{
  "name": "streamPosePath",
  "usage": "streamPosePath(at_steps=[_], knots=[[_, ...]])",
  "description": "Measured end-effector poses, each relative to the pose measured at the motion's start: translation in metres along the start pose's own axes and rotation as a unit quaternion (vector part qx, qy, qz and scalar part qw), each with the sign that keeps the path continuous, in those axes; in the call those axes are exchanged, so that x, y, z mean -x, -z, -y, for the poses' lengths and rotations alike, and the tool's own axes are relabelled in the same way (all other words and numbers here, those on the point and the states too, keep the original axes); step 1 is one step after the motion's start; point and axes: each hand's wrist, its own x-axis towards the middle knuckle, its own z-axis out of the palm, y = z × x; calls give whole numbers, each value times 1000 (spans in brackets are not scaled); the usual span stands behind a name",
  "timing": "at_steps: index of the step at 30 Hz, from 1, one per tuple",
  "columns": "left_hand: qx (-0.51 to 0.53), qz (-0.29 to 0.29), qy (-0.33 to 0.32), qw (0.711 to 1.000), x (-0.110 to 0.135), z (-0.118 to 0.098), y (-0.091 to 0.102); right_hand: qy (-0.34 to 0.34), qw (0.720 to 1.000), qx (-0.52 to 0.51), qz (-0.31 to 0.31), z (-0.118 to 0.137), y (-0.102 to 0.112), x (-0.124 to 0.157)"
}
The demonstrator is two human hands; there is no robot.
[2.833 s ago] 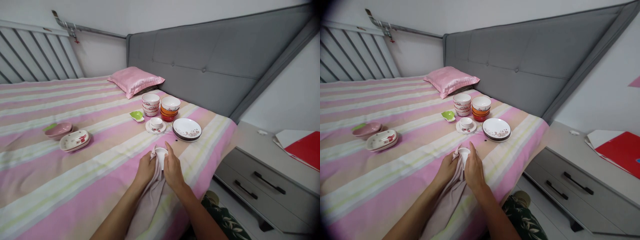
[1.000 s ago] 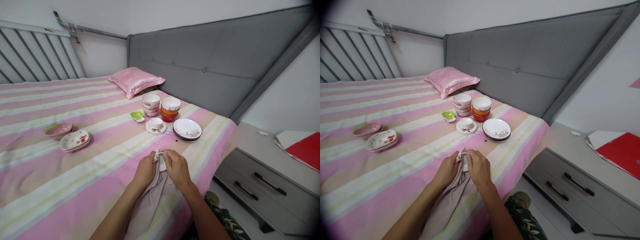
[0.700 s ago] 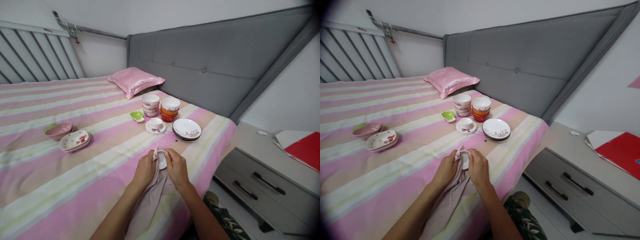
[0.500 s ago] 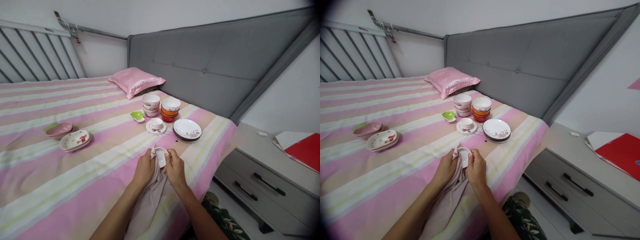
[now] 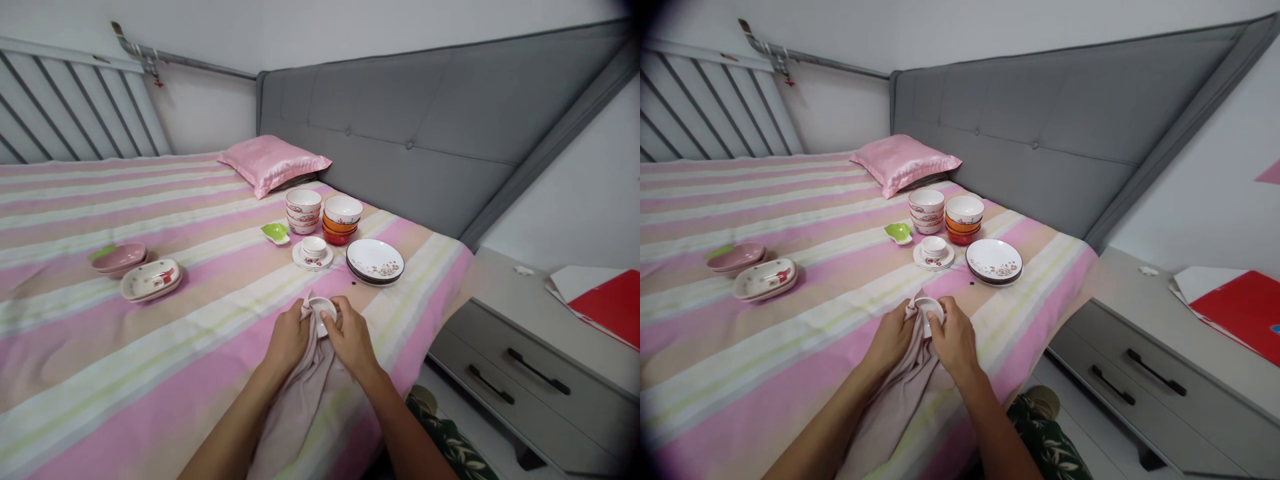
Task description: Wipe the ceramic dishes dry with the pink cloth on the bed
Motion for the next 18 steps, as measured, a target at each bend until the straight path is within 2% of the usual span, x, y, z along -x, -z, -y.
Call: streamPosePath(at_steps=[2,5,8,13,18], knots=[[-28,18,-12,999,1,0,-2,57,996,70,-13,2,8,-1],[-64,44,-27,997,3,-1,-4,82,990,116,-9,2,14,-1],[-95,56,-27,994,4,-2,-5,82,987,138,-11,2,14,0],[-92,45,-25,994,3,-3,-4,82,990,115,-23,-1,11,0],[-52,22,-14,998,2,-2,-3,33,995,73,-58,0,7,0]])
